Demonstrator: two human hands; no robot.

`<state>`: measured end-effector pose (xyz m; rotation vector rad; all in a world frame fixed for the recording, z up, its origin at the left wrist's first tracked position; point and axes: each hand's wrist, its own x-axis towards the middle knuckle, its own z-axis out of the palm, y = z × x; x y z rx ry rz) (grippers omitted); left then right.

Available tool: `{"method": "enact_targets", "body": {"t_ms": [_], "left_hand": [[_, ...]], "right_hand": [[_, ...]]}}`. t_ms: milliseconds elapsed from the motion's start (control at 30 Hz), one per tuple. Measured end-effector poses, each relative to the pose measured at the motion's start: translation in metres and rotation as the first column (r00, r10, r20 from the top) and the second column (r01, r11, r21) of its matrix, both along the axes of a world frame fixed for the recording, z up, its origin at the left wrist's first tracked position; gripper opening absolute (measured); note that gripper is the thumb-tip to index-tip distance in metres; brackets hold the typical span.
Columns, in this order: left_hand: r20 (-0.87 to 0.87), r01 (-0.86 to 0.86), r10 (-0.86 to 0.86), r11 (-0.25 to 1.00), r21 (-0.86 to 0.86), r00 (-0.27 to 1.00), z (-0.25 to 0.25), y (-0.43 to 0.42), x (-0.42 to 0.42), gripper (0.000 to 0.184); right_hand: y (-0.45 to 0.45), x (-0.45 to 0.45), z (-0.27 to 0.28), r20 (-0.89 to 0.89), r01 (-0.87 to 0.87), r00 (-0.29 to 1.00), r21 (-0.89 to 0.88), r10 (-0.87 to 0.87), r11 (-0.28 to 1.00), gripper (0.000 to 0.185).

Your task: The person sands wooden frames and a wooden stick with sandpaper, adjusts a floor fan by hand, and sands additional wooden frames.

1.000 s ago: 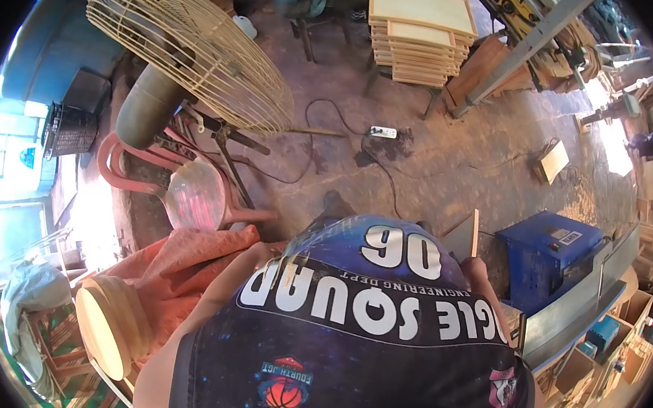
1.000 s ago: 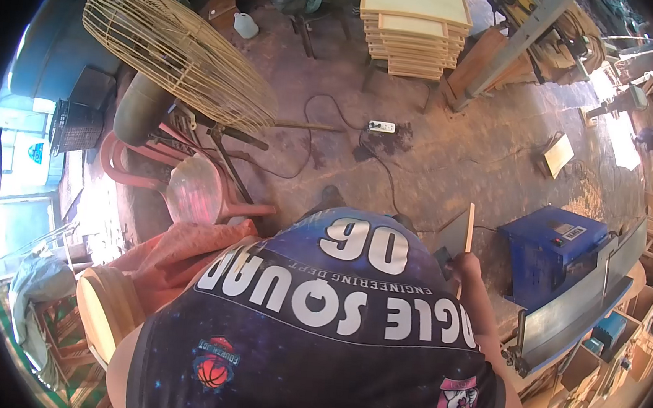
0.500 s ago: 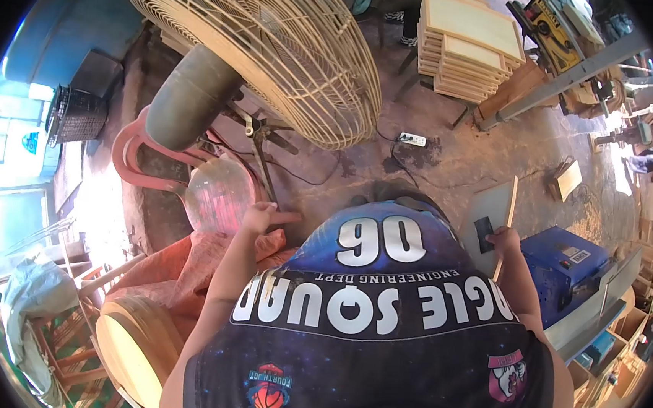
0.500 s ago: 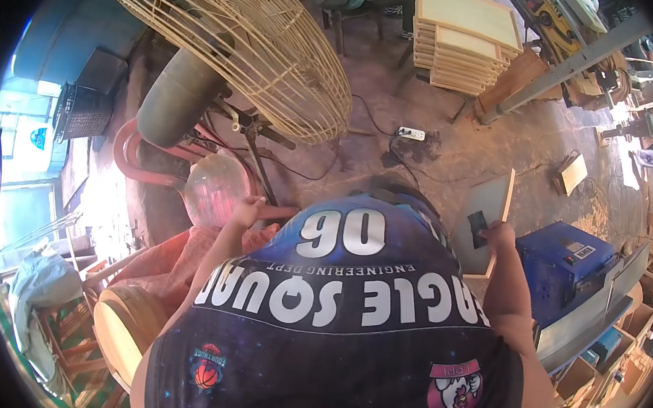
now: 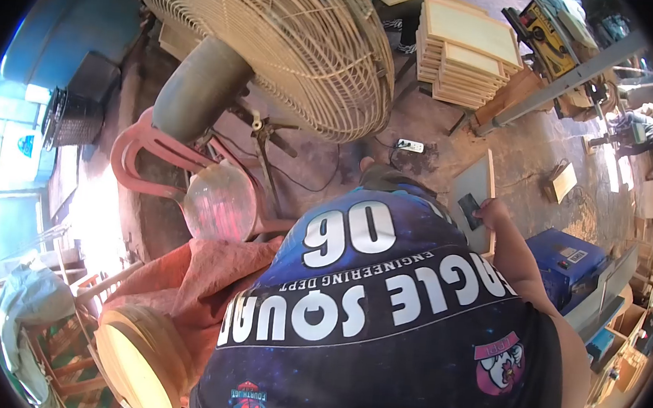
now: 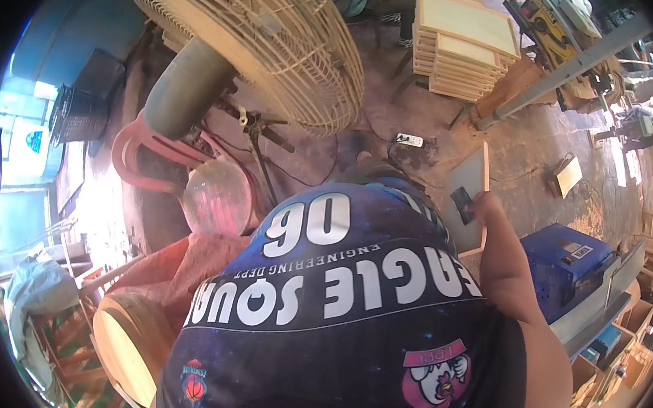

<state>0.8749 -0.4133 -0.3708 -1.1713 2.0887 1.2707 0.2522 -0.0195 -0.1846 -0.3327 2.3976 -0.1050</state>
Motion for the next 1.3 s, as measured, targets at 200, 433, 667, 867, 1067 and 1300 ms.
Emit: {"method": "enact_targets", "body": {"t_ms": [200,433,667,867,1067,1300], "left_hand": [[0.031,0.109,-0.105,0.982,-0.152,0.994,0.005,-0.023,-0.015,0.039],[-0.083,-0.259,0.251,0.960,-0.104,0.964,0.087,-0.053,-0.100,0.043],[0.036,-0.185,0.189,0.979,-0.081,0.981,0.098,-0.030,-0.129,0.056],[0.235,0.085,-0.065,0.993,-0.077,0.970,0.056,0.000,-0.125,0.061],[0.236,0.563,-0.536,0.824,-0.061,0.810,0.049,-0.002,-0.168,0.045],[0.305,0.740,-0.688,0.664,-0.102,0.659,0.073,-0.020,-0.296,0.046]], "right_hand": [[0.002,-0.010,0.005,-0.133,-0.010,0.991,-0.146,-0.010,0.989,0.030],[0.035,-0.020,-0.017,-0.115,-0.122,0.987,-0.042,0.117,0.992,0.034],[0.032,0.013,0.012,-0.026,0.035,0.999,-0.077,-0.037,0.996,0.029],[0.042,0.012,0.037,0.058,0.081,0.995,-0.047,-0.078,0.996,0.028],[0.105,-0.007,0.020,-0.013,0.074,0.997,-0.068,-0.075,0.995,0.030],[0.188,0.009,0.015,-0.127,-0.031,0.991,0.115,0.046,0.993,0.035]]}}
